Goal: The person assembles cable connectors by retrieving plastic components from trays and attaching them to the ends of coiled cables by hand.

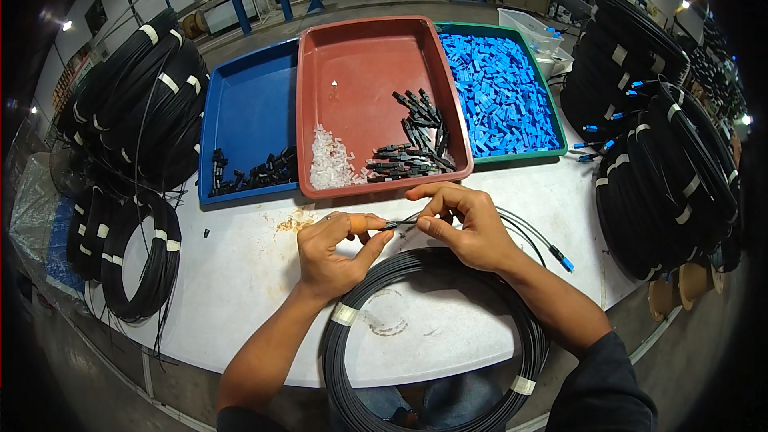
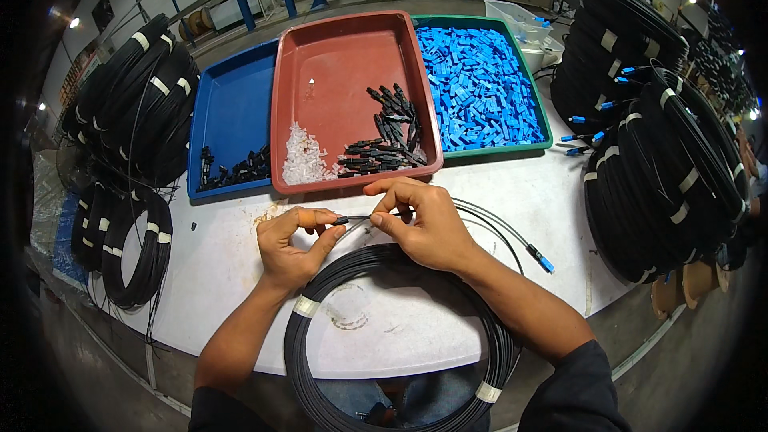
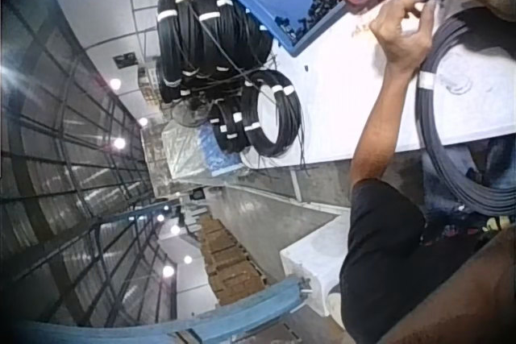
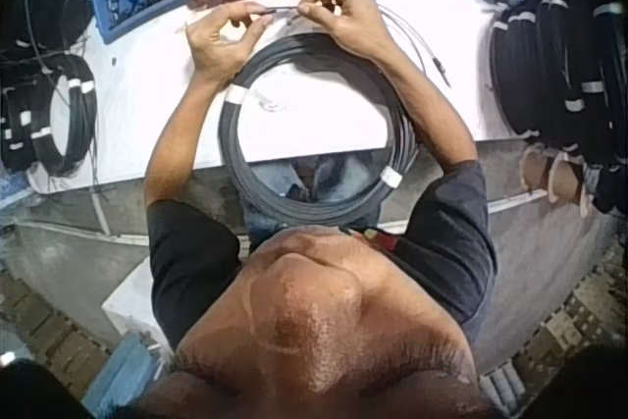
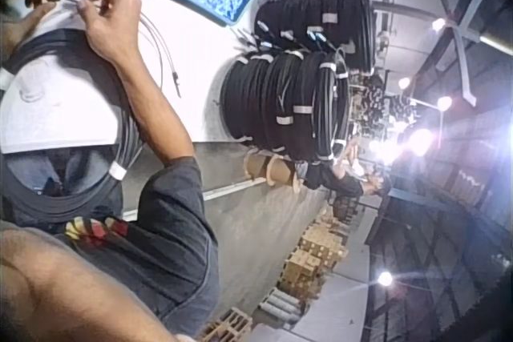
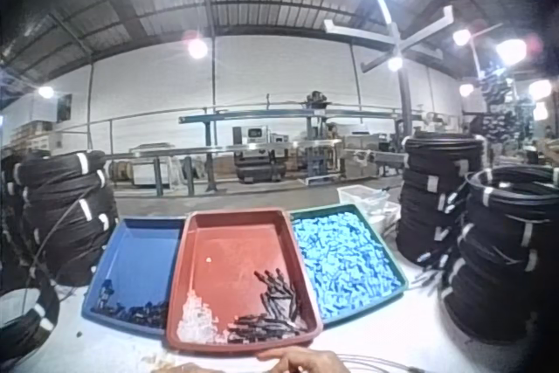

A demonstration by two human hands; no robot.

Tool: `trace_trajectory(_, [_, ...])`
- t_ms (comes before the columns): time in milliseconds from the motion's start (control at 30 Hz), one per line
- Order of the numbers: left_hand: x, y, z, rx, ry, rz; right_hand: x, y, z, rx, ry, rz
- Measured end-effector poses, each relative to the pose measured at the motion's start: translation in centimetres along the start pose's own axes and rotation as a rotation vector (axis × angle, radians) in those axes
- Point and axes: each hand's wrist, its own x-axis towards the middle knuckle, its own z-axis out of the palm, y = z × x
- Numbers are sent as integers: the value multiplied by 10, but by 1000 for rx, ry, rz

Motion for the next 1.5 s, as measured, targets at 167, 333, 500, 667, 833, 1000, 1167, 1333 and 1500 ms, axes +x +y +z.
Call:
trace_trajectory(167, [-2,3,0,-74,-16,-165,-1,-1,-1,-104,25,-91])
trace_trajectory(333, [-3,4,1,-99,-21,-209,-2,-4,0,-188,62,-157])
trace_trajectory(500, [-3,3,2,-125,-21,-200,-2,-3,2,-272,113,-294])
trace_trajectory(667, [-3,2,3,-175,-23,-205,-4,-7,0,-293,96,-275])
trace_trajectory(833, [-5,2,2,-205,-39,-285,-5,-6,2,-328,106,-317])
trace_trajectory(1000, [-6,-2,4,-234,-1,-227,-5,-7,3,-359,126,-349])
trace_trajectory(1167, [-6,1,3,-355,-48,-488,-6,-5,3,-379,135,-384])
trace_trajectory(1333, [-3,-2,3,-316,-76,-412,-3,-1,3,-236,98,-187])
trace_trajectory(1500, [0,-2,-10,-192,-103,-291,-1,-6,8,-310,90,-254])
